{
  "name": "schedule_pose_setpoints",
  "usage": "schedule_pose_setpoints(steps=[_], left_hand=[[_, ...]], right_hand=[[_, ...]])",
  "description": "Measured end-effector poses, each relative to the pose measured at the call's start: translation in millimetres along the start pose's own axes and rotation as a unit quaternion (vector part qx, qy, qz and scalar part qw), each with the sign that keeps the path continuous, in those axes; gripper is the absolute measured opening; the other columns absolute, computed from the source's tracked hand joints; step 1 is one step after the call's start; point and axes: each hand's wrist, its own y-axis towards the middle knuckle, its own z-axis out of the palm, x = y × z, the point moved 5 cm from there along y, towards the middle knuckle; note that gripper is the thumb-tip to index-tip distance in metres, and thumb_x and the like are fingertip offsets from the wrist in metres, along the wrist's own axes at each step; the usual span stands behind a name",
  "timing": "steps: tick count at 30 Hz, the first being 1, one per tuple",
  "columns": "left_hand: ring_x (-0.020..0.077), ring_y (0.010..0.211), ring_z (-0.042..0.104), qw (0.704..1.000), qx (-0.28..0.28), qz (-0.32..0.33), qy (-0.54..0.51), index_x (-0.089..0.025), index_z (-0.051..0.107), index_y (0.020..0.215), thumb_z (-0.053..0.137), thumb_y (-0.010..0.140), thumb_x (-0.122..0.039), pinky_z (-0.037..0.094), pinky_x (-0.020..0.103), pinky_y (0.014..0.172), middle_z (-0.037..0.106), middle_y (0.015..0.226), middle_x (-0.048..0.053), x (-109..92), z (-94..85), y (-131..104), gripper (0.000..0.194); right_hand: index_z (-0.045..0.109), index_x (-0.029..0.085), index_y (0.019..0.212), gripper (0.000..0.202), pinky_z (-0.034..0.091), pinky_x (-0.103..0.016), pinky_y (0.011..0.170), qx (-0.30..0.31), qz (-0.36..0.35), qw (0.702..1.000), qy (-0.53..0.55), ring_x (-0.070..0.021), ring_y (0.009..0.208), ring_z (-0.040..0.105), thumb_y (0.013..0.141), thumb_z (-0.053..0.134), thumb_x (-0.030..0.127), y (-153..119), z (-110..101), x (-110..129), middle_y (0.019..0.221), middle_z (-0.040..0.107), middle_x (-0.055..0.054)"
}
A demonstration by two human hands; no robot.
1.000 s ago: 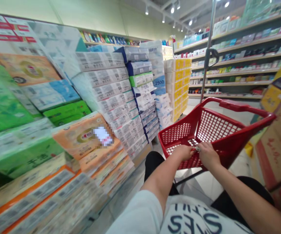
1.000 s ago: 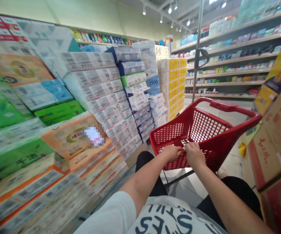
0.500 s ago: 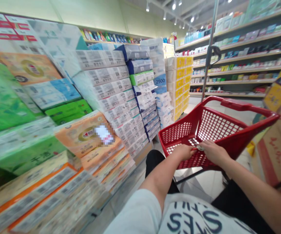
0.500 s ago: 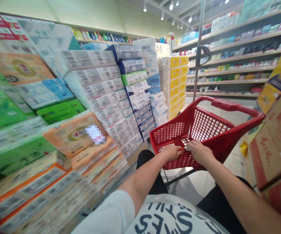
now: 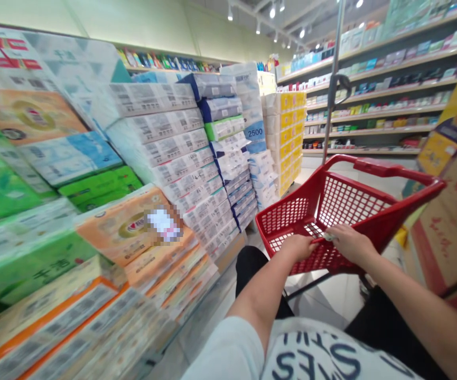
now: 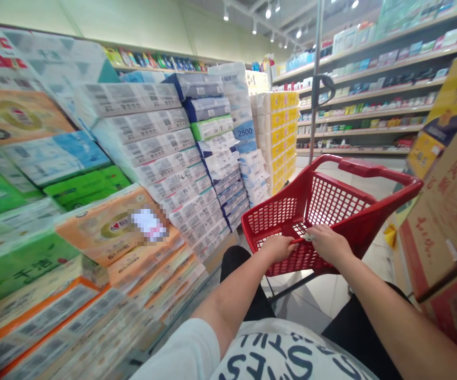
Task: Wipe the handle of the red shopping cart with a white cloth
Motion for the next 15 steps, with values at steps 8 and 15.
schedule_pose_setpoints(steps=[8,15], left_hand=[[0.0225,0.096,0.065,1.0,-0.018,0.003,-0.005,-0.026,0.064,0.112,0.029,0.097,-0.049,0.049,0.031,0.083,0.069,0.104,0.006,1,-0.3,0,0.045],[0.0238,0.095,0.065,1.0,-0.021,0.006,-0.001,-0.026,0.064,0.111,0.033,0.096,-0.045,0.049,0.032,0.081,0.069,0.102,0.007,-4,1.1,4,0.039]], right_hand=[[0.062,0.021,0.087,0.024,0.039,-0.026,0.07,0.016,-0.001,0.999,-0.033,-0.0192,0.094,0.049,0.081,0.045,0.006,1,2,6,0.094,0.063,-0.005],[0.062,0.017,0.088,0.024,0.04,-0.033,0.083,-0.089,0.082,0.992,-0.025,-0.0252,0.101,0.043,0.078,0.045,0.003,-5,-3,-7,0.097,0.06,-0.011]])
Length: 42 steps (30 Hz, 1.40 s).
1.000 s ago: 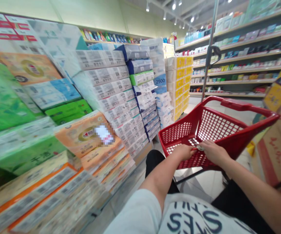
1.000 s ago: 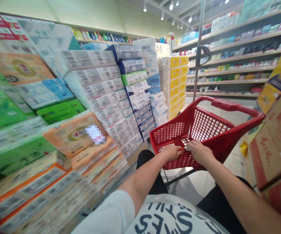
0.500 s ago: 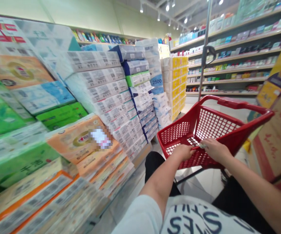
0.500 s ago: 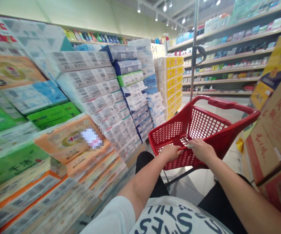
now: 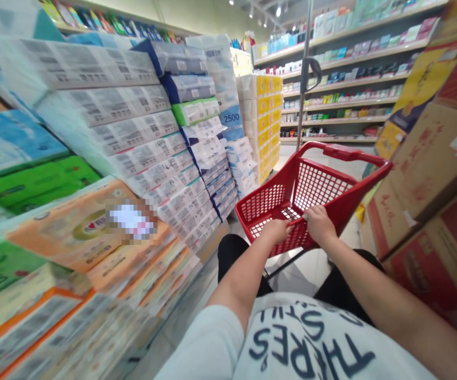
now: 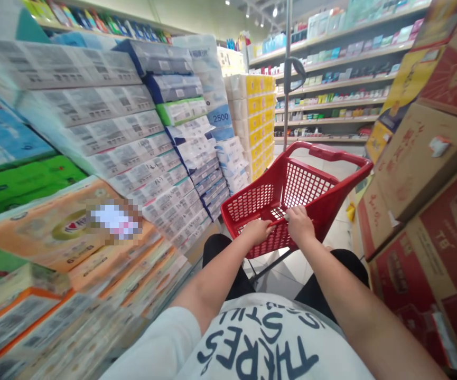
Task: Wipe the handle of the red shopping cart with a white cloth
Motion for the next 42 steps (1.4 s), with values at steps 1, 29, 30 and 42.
schedule_pose_setpoints(steps=[1,29,30,42], left_hand=[[0.0238,0.094,0.065,1.0,0.0,-0.002,-0.001,-0.026,0.064,0.111,0.033,0.096,-0.046,0.049,0.032,0.081,0.069,0.102,0.007,0,-0.5,0,0.04],[0.0215,0.096,0.065,1.0,0.023,0.0,0.004,-0.024,0.063,0.11,0.032,0.098,-0.042,0.046,0.028,0.08,0.07,0.102,0.006,1,-3.7,4,0.038],[0.0213,0.095,0.065,1.0,0.024,0.0,0.003,-0.024,0.063,0.11,0.032,0.098,-0.042,0.046,0.028,0.079,0.07,0.101,0.006,1,-3.2,5,0.037],[0.0216,0.095,0.065,1.0,0.026,0.009,0.011,-0.023,0.063,0.109,0.031,0.098,-0.042,0.047,0.029,0.08,0.07,0.101,0.008,1,-1.7,5,0.039]], right_hand=[[0.062,0.017,0.084,0.022,0.04,-0.033,0.081,-0.003,0.026,1.0,-0.004,-0.0255,0.1,0.043,0.079,0.045,0.004,0,1,3,0.094,0.06,-0.012],[0.061,0.023,0.105,0.031,0.043,-0.026,0.074,0.114,-0.109,0.987,0.028,-0.0187,0.102,0.047,0.085,0.044,0.006,0,-2,10,0.105,0.06,-0.006],[0.061,0.023,0.105,0.032,0.042,-0.026,0.074,0.114,-0.107,0.987,0.024,-0.0184,0.102,0.047,0.085,0.044,0.005,2,-7,2,0.105,0.06,-0.006],[0.062,0.024,0.094,0.025,0.041,-0.025,0.071,0.088,-0.056,0.993,0.05,-0.0174,0.1,0.045,0.086,0.046,0.006,1,2,12,0.1,0.06,-0.004]])
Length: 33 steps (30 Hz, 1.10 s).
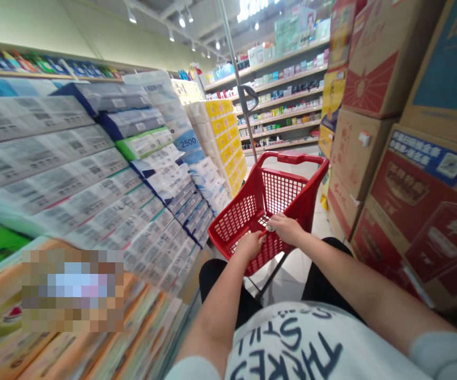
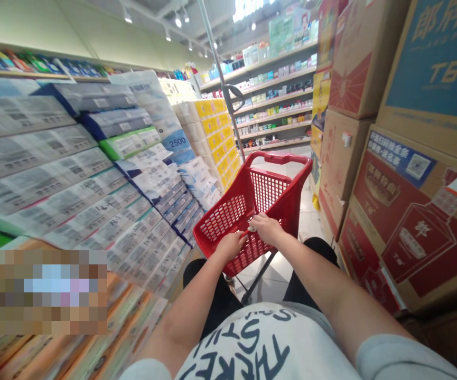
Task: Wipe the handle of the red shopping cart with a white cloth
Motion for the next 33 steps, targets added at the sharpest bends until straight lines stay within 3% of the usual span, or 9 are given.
schedule_pose_setpoints(steps=[3,7,9,15,21,23,25,27,33], left_hand=[[0.0214,0.095,0.065,1.0,-0.008,0.0,0.001,-0.023,0.062,0.111,0.032,0.098,-0.042,0.047,0.028,0.079,0.07,0.101,0.007,1,2.3,2,0.038],[0.0226,0.093,0.066,1.0,-0.018,0.003,0.011,-0.023,0.063,0.108,0.032,0.098,-0.042,0.047,0.029,0.077,0.071,0.098,0.008,1,2.1,4,0.037],[0.0225,0.093,0.066,1.0,-0.016,0.007,0.013,-0.023,0.062,0.108,0.033,0.098,-0.04,0.047,0.029,0.077,0.071,0.098,0.007,0,1.6,3,0.035],[0.0216,0.096,0.065,1.0,-0.003,-0.006,0.014,-0.024,0.061,0.111,0.033,0.098,-0.04,0.047,0.029,0.08,0.07,0.102,0.007,-1,1.2,-1,0.036],[0.0222,0.095,0.066,1.0,-0.01,-0.003,0.024,-0.023,0.061,0.111,0.033,0.098,-0.04,0.047,0.029,0.08,0.07,0.101,0.008,0,0.0,0,0.035],[0.0221,0.095,0.066,1.0,-0.01,0.004,0.028,-0.023,0.061,0.11,0.033,0.098,-0.04,0.047,0.029,0.079,0.07,0.1,0.007,0,-0.2,-1,0.035],[0.0219,0.095,0.066,1.0,-0.007,0.005,0.028,-0.024,0.061,0.111,0.032,0.098,-0.04,0.047,0.029,0.078,0.07,0.101,0.007,-1,-0.6,-1,0.036],[0.0216,0.095,0.066,1.0,0.0,-0.004,0.027,-0.024,0.061,0.112,0.031,0.099,-0.042,0.047,0.029,0.079,0.07,0.102,0.007,-1,-1.1,-2,0.037],[0.0219,0.096,0.065,1.0,0.002,-0.016,0.026,-0.024,0.062,0.111,0.032,0.098,-0.042,0.047,0.029,0.08,0.07,0.102,0.008,-2,-3.7,-5,0.037]], right_hand=[[0.063,0.023,0.093,0.027,0.041,-0.025,0.072,0.004,-0.02,1.0,0.009,-0.0161,0.094,0.047,0.084,0.046,0.004,1,-5,-10,0.096,0.06,-0.002],[0.062,0.022,0.09,0.021,0.042,-0.026,0.073,-0.068,0.082,0.994,0.007,-0.019,0.102,0.044,0.086,0.047,0.007,0,1,-2,0.098,0.059,-0.006],[0.061,0.022,0.087,0.018,0.042,-0.026,0.069,-0.068,0.104,0.992,0.0,-0.0206,0.104,0.044,0.086,0.048,0.01,-1,6,6,0.099,0.059,-0.007],[0.061,0.024,0.089,0.024,0.041,-0.024,0.069,0.023,-0.014,1.0,0.013,-0.0176,0.098,0.047,0.085,0.046,0.006,-1,-1,5,0.097,0.06,-0.003],[0.061,0.022,0.088,0.018,0.043,-0.027,0.073,-0.044,0.089,0.995,-0.006,-0.0197,0.103,0.045,0.086,0.048,0.01,1,3,7,0.1,0.06,-0.006],[0.062,0.023,0.088,0.019,0.042,-0.027,0.072,-0.017,0.069,0.997,-0.004,-0.0199,0.102,0.046,0.086,0.048,0.01,0,1,6,0.099,0.061,-0.005],[0.063,0.026,0.094,0.027,0.042,-0.026,0.072,0.025,0.005,1.0,0.005,-0.018,0.103,0.047,0.085,0.045,0.008,-2,-5,0,0.101,0.061,-0.003],[0.063,0.026,0.099,0.032,0.042,-0.026,0.074,0.017,-0.005,1.0,0.006,-0.017,0.104,0.047,0.084,0.044,0.004,-4,-13,-9,0.103,0.061,-0.003],[0.061,0.021,0.094,0.022,0.044,-0.028,0.075,-0.07,0.105,0.992,-0.012,-0.0215,0.111,0.041,0.087,0.044,0.008,-6,-2,0,0.105,0.059,-0.008]])
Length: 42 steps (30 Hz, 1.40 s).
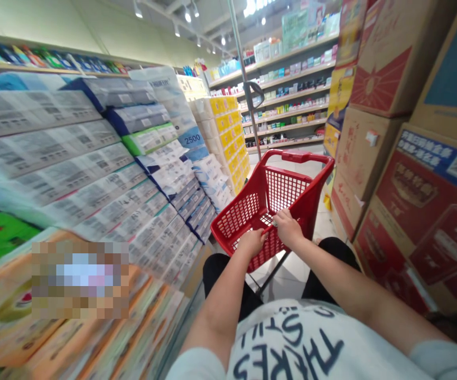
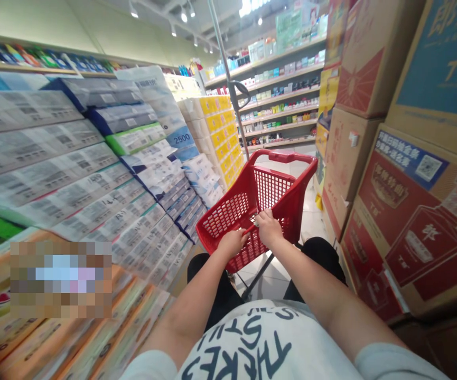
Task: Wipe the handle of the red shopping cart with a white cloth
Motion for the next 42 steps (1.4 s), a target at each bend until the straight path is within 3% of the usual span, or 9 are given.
schedule_pose_setpoints(steps=[3,7,14,19,21,27,33,39,42], left_hand=[[0.0216,0.096,0.065,1.0,-0.008,0.008,-0.002,-0.025,0.062,0.111,0.032,0.099,-0.041,0.047,0.029,0.081,0.07,0.103,0.007,0,-0.2,-1,0.037],[0.0212,0.095,0.066,1.0,-0.006,0.004,-0.006,-0.024,0.062,0.111,0.033,0.098,-0.041,0.047,0.028,0.08,0.07,0.102,0.007,-1,0.8,0,0.036],[0.0221,0.094,0.066,1.0,-0.017,0.011,-0.003,-0.024,0.062,0.11,0.032,0.098,-0.042,0.047,0.029,0.078,0.071,0.1,0.007,1,3.9,2,0.038],[0.021,0.094,0.066,1.0,-0.012,0.008,-0.004,-0.025,0.061,0.111,0.031,0.099,-0.042,0.047,0.028,0.079,0.07,0.1,0.006,1,5.3,-1,0.037],[0.0209,0.095,0.065,1.0,-0.012,0.006,-0.004,-0.025,0.062,0.111,0.031,0.099,-0.042,0.047,0.028,0.08,0.07,0.1,0.007,0,4.6,-2,0.037],[0.0221,0.094,0.066,1.0,-0.012,0.004,-0.002,-0.024,0.062,0.11,0.031,0.098,-0.044,0.047,0.029,0.079,0.07,0.1,0.008,1,5.2,-2,0.039],[0.0219,0.095,0.066,1.0,-0.019,0.012,-0.013,-0.024,0.062,0.109,0.031,0.098,-0.043,0.047,0.029,0.078,0.07,0.1,0.007,1,5.3,-3,0.038],[0.0235,0.091,0.067,0.999,-0.034,0.013,-0.004,-0.023,0.062,0.106,0.031,0.098,-0.043,0.048,0.03,0.075,0.071,0.096,0.008,5,7.2,-3,0.037],[0.0233,0.09,0.067,0.999,-0.034,0.019,-0.004,-0.023,0.062,0.105,0.031,0.098,-0.043,0.048,0.03,0.074,0.071,0.095,0.007,6,8.7,-3,0.037]], right_hand=[[0.061,0.022,0.097,0.024,0.044,-0.028,0.077,0.038,-0.062,0.997,0.02,-0.0201,0.11,0.042,0.087,0.045,0.007,-2,4,8,0.106,0.059,-0.007],[0.061,0.025,0.106,0.04,0.043,-0.025,0.076,0.074,-0.143,0.986,0.053,-0.0161,0.105,0.046,0.082,0.041,0.0,-2,-7,-2,0.108,0.06,-0.003],[0.062,0.02,0.099,0.033,0.044,-0.032,0.09,-0.047,-0.059,0.994,0.085,-0.0204,0.111,0.042,0.08,0.043,0.001,-10,0,11,0.104,0.06,-0.007],[0.062,0.025,0.107,0.041,0.045,-0.028,0.084,0.026,-0.143,0.986,0.079,-0.0169,0.108,0.046,0.081,0.041,0.001,-7,-7,-4,0.109,0.061,-0.004],[0.062,0.025,0.107,0.042,0.045,-0.027,0.083,0.024,-0.157,0.984,0.078,-0.0165,0.106,0.047,0.081,0.041,0.0,-6,-9,-10,0.108,0.061,-0.003],[0.063,0.021,0.094,0.029,0.046,-0.034,0.087,-0.097,-0.081,0.987,0.101,-0.0211,0.103,0.045,0.081,0.044,0.002,-9,0,0,0.096,0.06,-0.007],[0.062,0.026,0.1,0.035,0.046,-0.026,0.079,-0.022,-0.117,0.99,0.079,-0.0171,0.107,0.047,0.083,0.044,0.002,-8,-1,-6,0.106,0.061,-0.002],[0.063,0.022,0.087,0.024,0.046,-0.026,0.071,-0.044,0.007,0.999,0.011,-0.0217,0.106,0.046,0.083,0.047,0.004,-2,7,3,0.097,0.062,-0.007],[0.064,0.022,0.094,0.03,0.046,-0.026,0.075,-0.024,-0.051,0.998,0.034,-0.0198,0.108,0.046,0.081,0.045,0.002,-2,3,1,0.101,0.062,-0.005]])
